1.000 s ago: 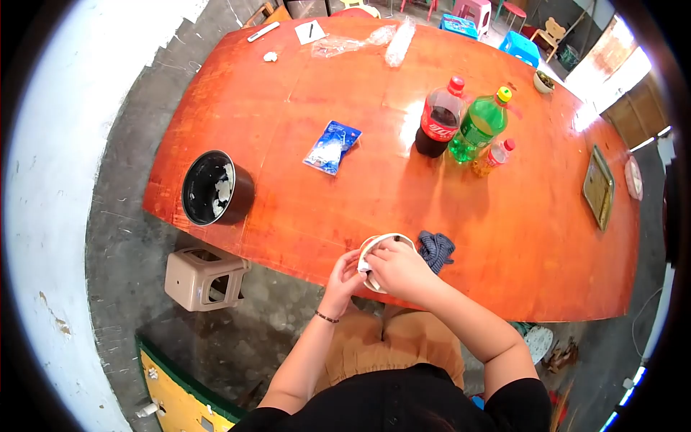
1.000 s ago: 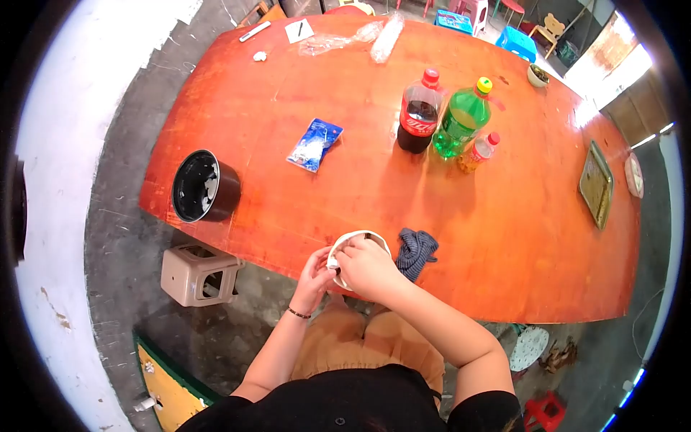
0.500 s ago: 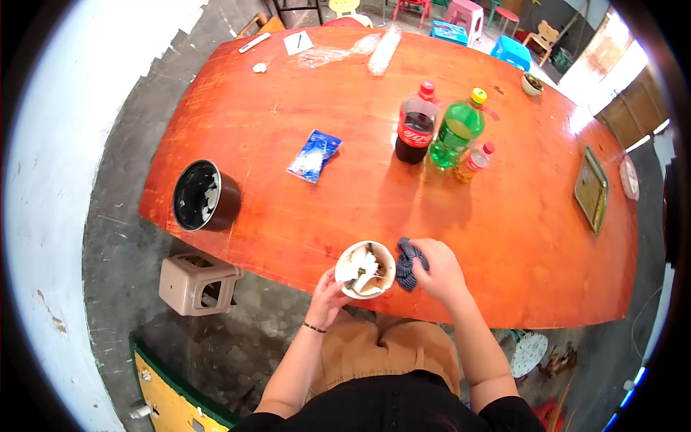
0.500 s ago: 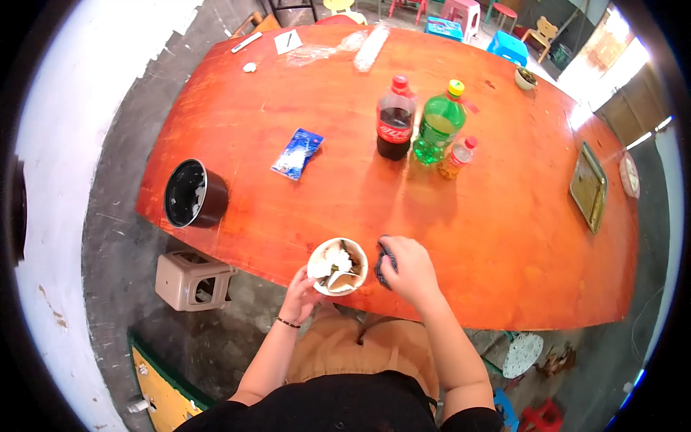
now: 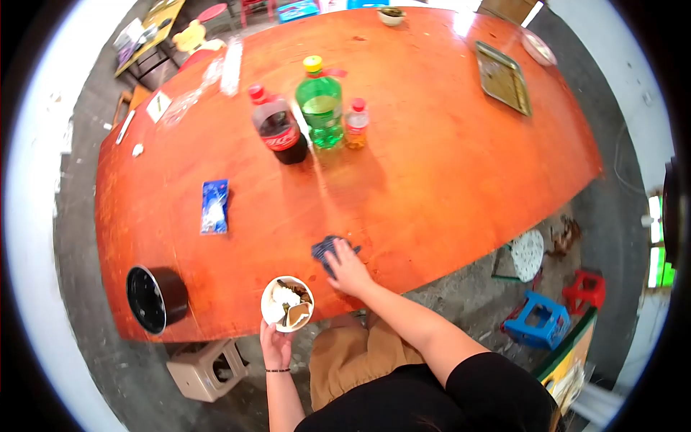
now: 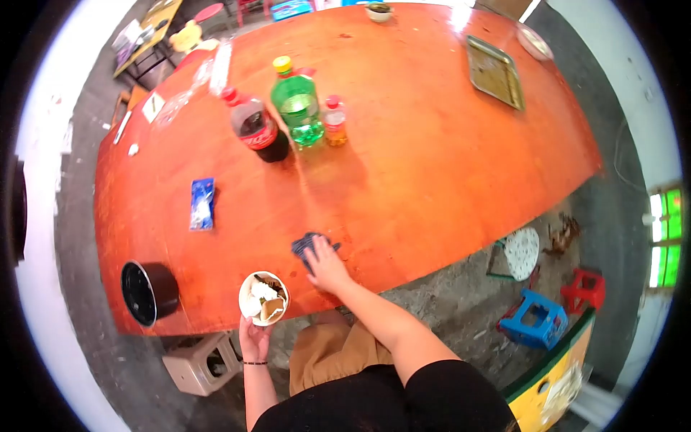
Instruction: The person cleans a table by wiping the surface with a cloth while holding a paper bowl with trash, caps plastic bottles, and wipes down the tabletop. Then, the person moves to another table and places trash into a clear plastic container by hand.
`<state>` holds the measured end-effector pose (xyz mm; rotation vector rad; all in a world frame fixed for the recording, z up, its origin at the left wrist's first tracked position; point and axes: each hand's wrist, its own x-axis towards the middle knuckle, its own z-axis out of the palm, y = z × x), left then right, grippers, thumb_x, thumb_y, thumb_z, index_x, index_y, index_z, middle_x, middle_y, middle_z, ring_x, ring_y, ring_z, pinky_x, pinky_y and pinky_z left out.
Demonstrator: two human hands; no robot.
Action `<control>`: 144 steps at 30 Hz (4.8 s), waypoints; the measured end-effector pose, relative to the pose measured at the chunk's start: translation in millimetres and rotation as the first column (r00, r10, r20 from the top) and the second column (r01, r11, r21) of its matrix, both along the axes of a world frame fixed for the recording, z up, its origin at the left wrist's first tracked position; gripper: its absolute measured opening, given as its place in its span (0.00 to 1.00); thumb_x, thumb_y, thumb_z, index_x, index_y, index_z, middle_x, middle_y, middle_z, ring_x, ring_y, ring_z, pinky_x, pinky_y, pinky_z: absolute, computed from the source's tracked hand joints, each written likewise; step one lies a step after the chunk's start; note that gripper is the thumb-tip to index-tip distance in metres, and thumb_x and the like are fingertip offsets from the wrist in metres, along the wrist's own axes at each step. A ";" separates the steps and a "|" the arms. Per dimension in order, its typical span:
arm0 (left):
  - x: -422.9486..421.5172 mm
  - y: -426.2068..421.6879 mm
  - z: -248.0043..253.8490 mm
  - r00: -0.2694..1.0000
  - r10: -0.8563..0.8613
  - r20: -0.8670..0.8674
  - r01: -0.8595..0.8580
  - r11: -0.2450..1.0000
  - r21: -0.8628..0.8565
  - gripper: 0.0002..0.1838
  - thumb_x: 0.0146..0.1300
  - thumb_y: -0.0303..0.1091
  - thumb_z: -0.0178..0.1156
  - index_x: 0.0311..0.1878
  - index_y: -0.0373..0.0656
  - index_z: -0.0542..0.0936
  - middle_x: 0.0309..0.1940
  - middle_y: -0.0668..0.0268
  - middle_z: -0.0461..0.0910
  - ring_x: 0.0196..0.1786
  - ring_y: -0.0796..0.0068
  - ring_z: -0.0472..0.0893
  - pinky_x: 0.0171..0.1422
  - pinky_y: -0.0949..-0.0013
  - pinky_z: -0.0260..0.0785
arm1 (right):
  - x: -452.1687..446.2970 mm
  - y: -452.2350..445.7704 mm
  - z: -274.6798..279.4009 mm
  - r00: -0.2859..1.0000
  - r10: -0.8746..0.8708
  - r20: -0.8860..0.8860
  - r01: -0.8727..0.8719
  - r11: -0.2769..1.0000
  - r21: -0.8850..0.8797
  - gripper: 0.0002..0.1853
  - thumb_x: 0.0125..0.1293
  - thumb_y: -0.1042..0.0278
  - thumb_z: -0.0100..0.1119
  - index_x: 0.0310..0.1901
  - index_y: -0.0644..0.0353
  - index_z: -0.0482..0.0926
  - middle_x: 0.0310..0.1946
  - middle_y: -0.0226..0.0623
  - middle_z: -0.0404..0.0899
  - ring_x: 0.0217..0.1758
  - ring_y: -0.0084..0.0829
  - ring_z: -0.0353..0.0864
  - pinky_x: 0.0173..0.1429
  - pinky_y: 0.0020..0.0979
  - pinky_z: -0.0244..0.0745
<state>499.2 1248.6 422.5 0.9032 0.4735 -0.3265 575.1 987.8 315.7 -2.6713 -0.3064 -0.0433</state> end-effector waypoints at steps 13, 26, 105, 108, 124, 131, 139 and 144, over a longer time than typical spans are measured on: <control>83.0 -57.9 -2.7 0.860 -0.510 0.021 0.511 0.857 -0.062 0.26 0.65 0.36 0.56 0.65 0.42 0.65 0.63 0.61 0.71 0.65 0.64 0.73 0.64 0.55 0.73 | -64.0 -23.9 -0.9 0.943 -0.316 0.100 0.322 0.945 -0.047 0.26 0.57 0.61 0.62 0.60 0.50 0.76 0.69 0.44 0.65 0.74 0.42 0.62 0.73 0.50 0.57; 48.4 -301.4 10.7 0.687 -0.724 0.064 0.724 0.675 -0.145 0.33 0.66 0.39 0.58 0.71 0.42 0.60 0.69 0.59 0.66 0.68 0.61 0.71 0.67 0.57 0.72 | -186.4 -368.2 -12.1 0.511 -0.858 0.047 0.851 0.496 -0.173 0.29 0.63 0.63 0.59 0.68 0.43 0.66 0.73 0.47 0.56 0.77 0.46 0.55 0.76 0.44 0.56; -411.8 -1206.5 77.6 0.257 -0.959 0.121 0.910 0.198 -0.365 0.30 0.66 0.45 0.51 0.67 0.39 0.68 0.65 0.59 0.71 0.66 0.58 0.71 0.69 0.51 0.65 | -821.0 -1017.2 336.5 0.201 -0.974 0.103 0.885 0.225 0.407 0.17 0.52 0.71 0.65 0.45 0.56 0.74 0.50 0.48 0.78 0.49 0.52 0.79 0.53 0.39 0.76; -422.0 -1229.8 82.0 0.193 -0.969 0.156 0.943 0.139 -0.304 0.31 0.67 0.46 0.49 0.68 0.37 0.67 0.66 0.56 0.70 0.66 0.56 0.72 0.70 0.51 0.65 | -815.4 -1017.8 436.0 0.399 -0.890 0.221 0.791 0.456 0.409 0.11 0.50 0.70 0.67 0.32 0.59 0.75 0.48 0.50 0.81 0.46 0.48 0.82 0.50 0.38 0.79; -367.3 -1351.1 104.4 0.343 -0.926 0.156 0.927 0.308 -0.213 0.34 0.66 0.44 0.53 0.71 0.37 0.62 0.68 0.55 0.68 0.68 0.54 0.70 0.72 0.51 0.64 | -729.4 -1180.6 470.6 0.257 -0.481 0.838 0.542 0.790 0.287 0.24 0.47 0.56 0.50 0.37 0.71 0.80 0.36 0.47 0.79 0.28 0.34 0.77 0.26 0.29 0.73; -319.6 -1447.5 122.2 0.516 -0.836 0.186 0.848 0.467 -0.251 0.34 0.65 0.44 0.54 0.71 0.37 0.61 0.68 0.55 0.68 0.69 0.54 0.69 0.72 0.50 0.64 | -650.0 -1305.8 490.7 0.416 -0.429 0.802 0.371 0.885 0.281 0.24 0.49 0.55 0.51 0.38 0.68 0.82 0.37 0.46 0.82 0.32 0.36 0.80 0.29 0.30 0.75; -272.1 -1515.9 131.9 0.708 -0.677 0.199 0.693 0.612 -0.382 0.36 0.64 0.41 0.58 0.71 0.37 0.60 0.69 0.55 0.66 0.70 0.55 0.68 0.71 0.51 0.66 | -586.5 -1415.2 518.5 0.586 -0.386 0.712 0.292 0.921 0.259 0.23 0.52 0.54 0.52 0.40 0.64 0.84 0.39 0.45 0.84 0.36 0.39 0.83 0.32 0.32 0.78; -242.9 -1560.6 129.5 0.753 -0.634 0.174 0.647 0.669 -0.366 0.33 0.66 0.42 0.56 0.71 0.41 0.61 0.69 0.60 0.68 0.69 0.61 0.70 0.68 0.56 0.69 | -555.1 -1490.0 516.4 0.762 -0.528 0.375 0.431 0.846 0.314 0.22 0.44 0.60 0.62 0.41 0.62 0.84 0.42 0.45 0.84 0.43 0.42 0.85 0.40 0.35 0.80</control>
